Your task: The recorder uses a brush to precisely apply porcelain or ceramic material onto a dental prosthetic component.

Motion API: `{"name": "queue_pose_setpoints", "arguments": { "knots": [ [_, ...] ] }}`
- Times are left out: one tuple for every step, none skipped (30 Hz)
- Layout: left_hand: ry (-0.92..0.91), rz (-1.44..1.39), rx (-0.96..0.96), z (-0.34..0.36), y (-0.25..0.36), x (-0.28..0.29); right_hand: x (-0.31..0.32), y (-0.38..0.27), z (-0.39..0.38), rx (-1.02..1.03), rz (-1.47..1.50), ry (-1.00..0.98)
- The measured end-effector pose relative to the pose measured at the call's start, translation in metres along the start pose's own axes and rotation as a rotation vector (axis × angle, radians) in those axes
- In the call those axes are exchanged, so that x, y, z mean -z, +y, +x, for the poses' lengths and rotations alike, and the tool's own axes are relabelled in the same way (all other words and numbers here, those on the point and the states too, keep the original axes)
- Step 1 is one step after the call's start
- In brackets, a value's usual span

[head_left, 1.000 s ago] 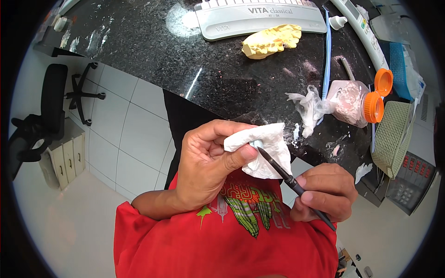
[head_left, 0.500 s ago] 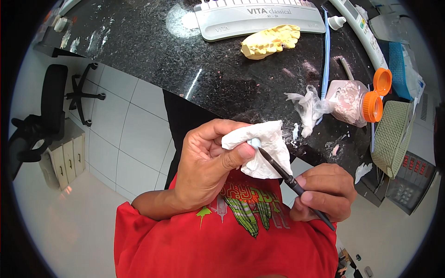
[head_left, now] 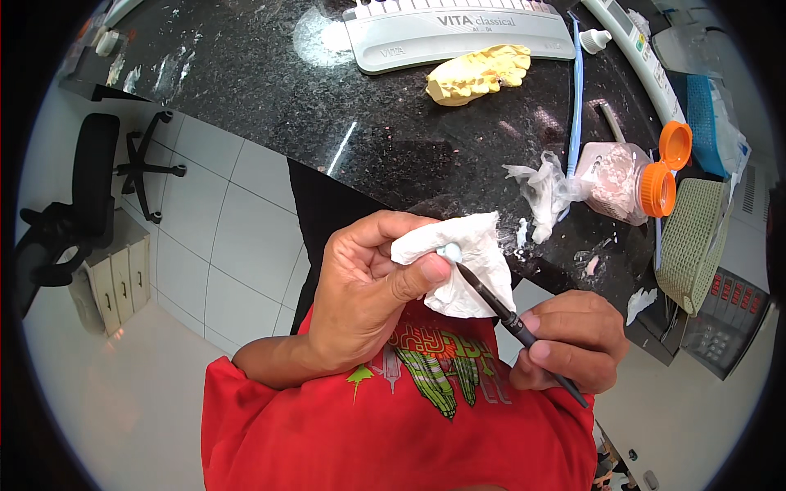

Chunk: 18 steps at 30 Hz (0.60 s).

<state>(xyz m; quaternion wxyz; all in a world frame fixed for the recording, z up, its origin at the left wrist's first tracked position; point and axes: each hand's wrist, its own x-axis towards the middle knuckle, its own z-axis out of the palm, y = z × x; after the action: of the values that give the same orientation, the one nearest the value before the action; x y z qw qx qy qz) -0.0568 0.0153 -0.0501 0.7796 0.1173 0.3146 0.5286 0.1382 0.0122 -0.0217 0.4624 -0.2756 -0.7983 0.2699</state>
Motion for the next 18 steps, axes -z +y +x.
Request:
{"name": "queue_pose_setpoints", "arguments": {
  "knots": [
    [0.000, 0.002, 0.000, 0.0001, 0.0001, 0.0000, -0.0001, 0.0004, 0.0004, 0.007, 0.003, -0.004],
    [0.000, 0.002, 0.000, 0.0002, 0.0000, 0.0005, -0.0003, 0.0007, 0.0006, 0.014, 0.007, -0.009],
    [-0.004, 0.005, 0.002, 0.0003, -0.0001, 0.0014, -0.0003, 0.0008, 0.0007, 0.014, 0.007, -0.009],
    [-0.008, 0.008, 0.005, 0.0003, -0.0001, 0.0017, -0.0004, 0.0010, 0.0006, 0.015, 0.005, -0.009],
    [-0.008, 0.008, 0.005, 0.0003, 0.0001, 0.0012, -0.0004, 0.0010, 0.0006, 0.017, 0.004, -0.009],
    [-0.007, 0.003, 0.003, 0.0004, 0.0001, 0.0007, -0.0006, 0.0009, 0.0008, 0.016, 0.004, -0.009],
    [-0.006, -0.002, 0.001, 0.0004, 0.0002, 0.0002, -0.0006, 0.0007, 0.0010, 0.014, -0.007, -0.012],
    [-0.006, -0.002, 0.002, 0.0004, 0.0001, 0.0000, -0.0007, 0.0005, 0.0011, 0.011, -0.018, -0.015],
    [-0.001, 0.002, 0.000, 0.0003, 0.0000, -0.0004, -0.0004, 0.0007, 0.0008, 0.011, -0.019, -0.015],
    [0.003, 0.005, -0.002, 0.0002, -0.0002, -0.0006, 0.0002, 0.0011, 0.0002, 0.015, -0.009, -0.015],
    [0.003, 0.005, -0.002, 0.0001, -0.0003, -0.0003, 0.0006, 0.0013, -0.0002, 0.019, 0.000, -0.015],
    [-0.002, 0.000, -0.001, 0.0001, -0.0003, 0.0004, 0.0010, 0.0010, 0.0000, 0.019, 0.000, -0.015],
    [-0.007, -0.004, 0.000, 0.0002, -0.0002, 0.0007, 0.0015, 0.0005, 0.0003, 0.020, -0.007, -0.012],
    [-0.008, -0.005, 0.000, 0.0004, -0.0001, 0.0004, 0.0018, 0.0001, 0.0006, 0.021, -0.014, -0.010],
    [-0.010, -0.005, -0.006, 0.0004, -0.0004, 0.0004, 0.0014, 0.0006, 0.0003, 0.021, -0.014, -0.009],
    [-0.011, -0.006, -0.012, 0.0006, -0.0007, 0.0005, 0.0006, 0.0012, 0.0001, 0.020, -0.014, -0.007],
    [-0.011, -0.005, -0.012, 0.0009, -0.0009, 0.0011, -0.0002, 0.0017, -0.0001, 0.018, -0.014, -0.005],
    [-0.030, -0.023, -0.013, 0.0011, -0.0009, 0.0020, -0.0011, 0.0015, 0.0001, 0.018, -0.013, -0.005]
  ]
}}
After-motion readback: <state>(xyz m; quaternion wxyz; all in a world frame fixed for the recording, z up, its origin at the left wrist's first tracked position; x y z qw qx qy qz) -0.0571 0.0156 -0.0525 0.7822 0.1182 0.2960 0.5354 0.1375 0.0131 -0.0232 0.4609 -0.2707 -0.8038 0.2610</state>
